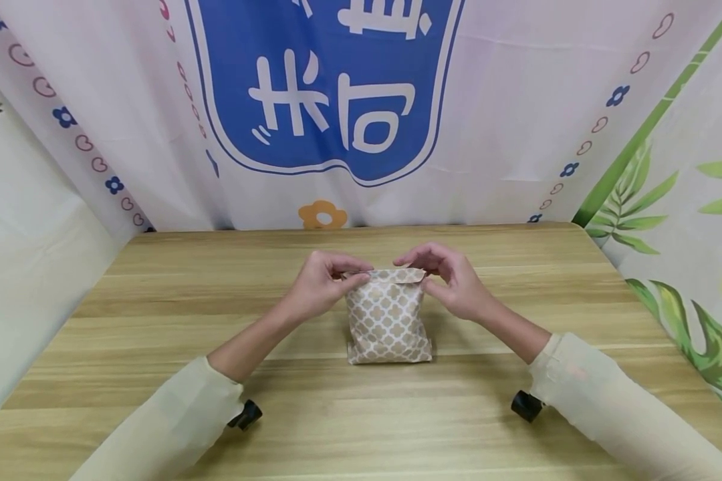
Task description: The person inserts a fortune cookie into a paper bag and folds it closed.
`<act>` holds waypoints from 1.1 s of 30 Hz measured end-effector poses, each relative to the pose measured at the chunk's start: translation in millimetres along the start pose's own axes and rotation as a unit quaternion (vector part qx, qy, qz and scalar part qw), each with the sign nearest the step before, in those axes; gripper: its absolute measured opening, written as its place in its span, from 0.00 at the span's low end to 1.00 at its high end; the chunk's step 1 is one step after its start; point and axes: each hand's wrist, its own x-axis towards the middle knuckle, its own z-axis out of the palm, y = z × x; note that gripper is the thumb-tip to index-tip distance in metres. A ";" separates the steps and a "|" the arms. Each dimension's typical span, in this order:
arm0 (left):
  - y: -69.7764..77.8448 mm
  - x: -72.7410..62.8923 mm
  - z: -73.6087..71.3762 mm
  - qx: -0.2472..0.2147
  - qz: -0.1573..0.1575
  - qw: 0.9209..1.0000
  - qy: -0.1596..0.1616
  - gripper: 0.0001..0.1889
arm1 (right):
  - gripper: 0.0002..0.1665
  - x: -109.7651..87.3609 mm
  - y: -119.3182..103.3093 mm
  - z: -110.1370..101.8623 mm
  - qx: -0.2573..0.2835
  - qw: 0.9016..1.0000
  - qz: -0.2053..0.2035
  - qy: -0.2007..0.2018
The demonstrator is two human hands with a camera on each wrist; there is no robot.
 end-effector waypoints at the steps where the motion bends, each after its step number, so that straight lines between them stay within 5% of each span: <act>1: 0.2 -0.1 0.1 0.002 0.003 1.000 0.000 0.06 | 0.22 0.2 -0.4 -0.7 0.008 1.000 -0.006 -0.002; 15: 2.5 -2.2 -1.6 0.012 0.017 1.000 0.004 0.06 | 0.18 -3.2 -0.2 -4.4 -0.022 1.000 -0.012 -0.001; 25: 5.0 -3.4 -1.1 0.025 0.029 0.999 0.000 0.06 | 0.05 -0.5 -7.4 -2.5 -0.081 0.996 0.032 0.013; 33: 3.9 -3.9 -4.1 0.011 0.009 1.000 -0.008 0.08 | 0.02 -0.2 -6.7 -2.1 -0.085 0.996 0.022 0.023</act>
